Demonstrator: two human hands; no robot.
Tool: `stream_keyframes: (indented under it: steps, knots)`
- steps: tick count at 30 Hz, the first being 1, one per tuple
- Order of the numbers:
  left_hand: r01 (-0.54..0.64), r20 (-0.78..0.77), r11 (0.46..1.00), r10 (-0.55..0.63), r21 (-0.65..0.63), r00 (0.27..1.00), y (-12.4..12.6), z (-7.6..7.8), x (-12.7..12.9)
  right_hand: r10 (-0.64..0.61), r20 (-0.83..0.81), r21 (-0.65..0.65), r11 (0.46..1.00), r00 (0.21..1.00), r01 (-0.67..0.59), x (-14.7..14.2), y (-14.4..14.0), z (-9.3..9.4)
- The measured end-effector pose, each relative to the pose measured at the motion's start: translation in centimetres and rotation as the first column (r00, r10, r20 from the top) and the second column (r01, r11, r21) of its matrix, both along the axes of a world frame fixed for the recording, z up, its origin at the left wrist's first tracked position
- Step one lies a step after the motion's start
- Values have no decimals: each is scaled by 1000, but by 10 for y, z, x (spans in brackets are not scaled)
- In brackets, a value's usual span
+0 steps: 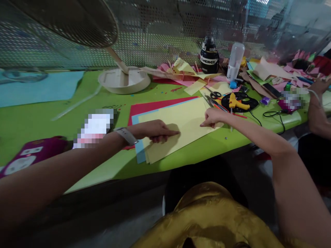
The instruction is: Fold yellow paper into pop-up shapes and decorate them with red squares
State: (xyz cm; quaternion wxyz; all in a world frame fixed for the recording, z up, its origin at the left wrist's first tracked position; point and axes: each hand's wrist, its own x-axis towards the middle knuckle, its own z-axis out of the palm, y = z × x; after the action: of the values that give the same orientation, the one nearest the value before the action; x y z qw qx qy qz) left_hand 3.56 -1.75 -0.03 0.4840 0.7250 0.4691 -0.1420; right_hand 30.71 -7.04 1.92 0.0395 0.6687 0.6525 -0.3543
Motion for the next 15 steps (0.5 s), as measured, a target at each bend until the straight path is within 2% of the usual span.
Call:
stream_keyframes:
  steps: [1,3,4,5,6,8,9,10,12,15]
  knots:
    - [-17,4,1000,17,20,1000,-3,0,-12,-24,53,128,992,998,18,0,-7,0]
    - [-79,1,993,79,91,997,-11,0,-35,-76,117,382,924,990,25,3,-23,-3]
    - [-108,9,980,108,165,994,-14,1,-46,-34,116,459,888,993,-23,5,-31,-7]
    - [-146,22,950,146,275,989,-16,1,-55,71,128,488,864,989,-125,8,-38,-12]
    - [-192,55,896,186,399,981,-15,1,-63,170,157,496,838,973,-226,11,-44,-18]
    - [-274,150,724,232,633,961,-7,-1,-74,274,212,471,813,938,-344,14,-49,-29]
    - [-298,182,646,242,702,953,1,-3,-76,295,221,446,817,930,-365,13,-49,-35]
    - [-315,200,608,251,729,947,12,-7,-77,302,222,416,830,927,-371,11,-47,-39]
    - [-276,135,650,259,708,956,36,-16,-75,305,211,365,857,929,-364,0,-42,-44]
    - [-181,75,685,181,706,981,71,-28,-66,303,223,337,868,927,-364,-24,-34,-45]
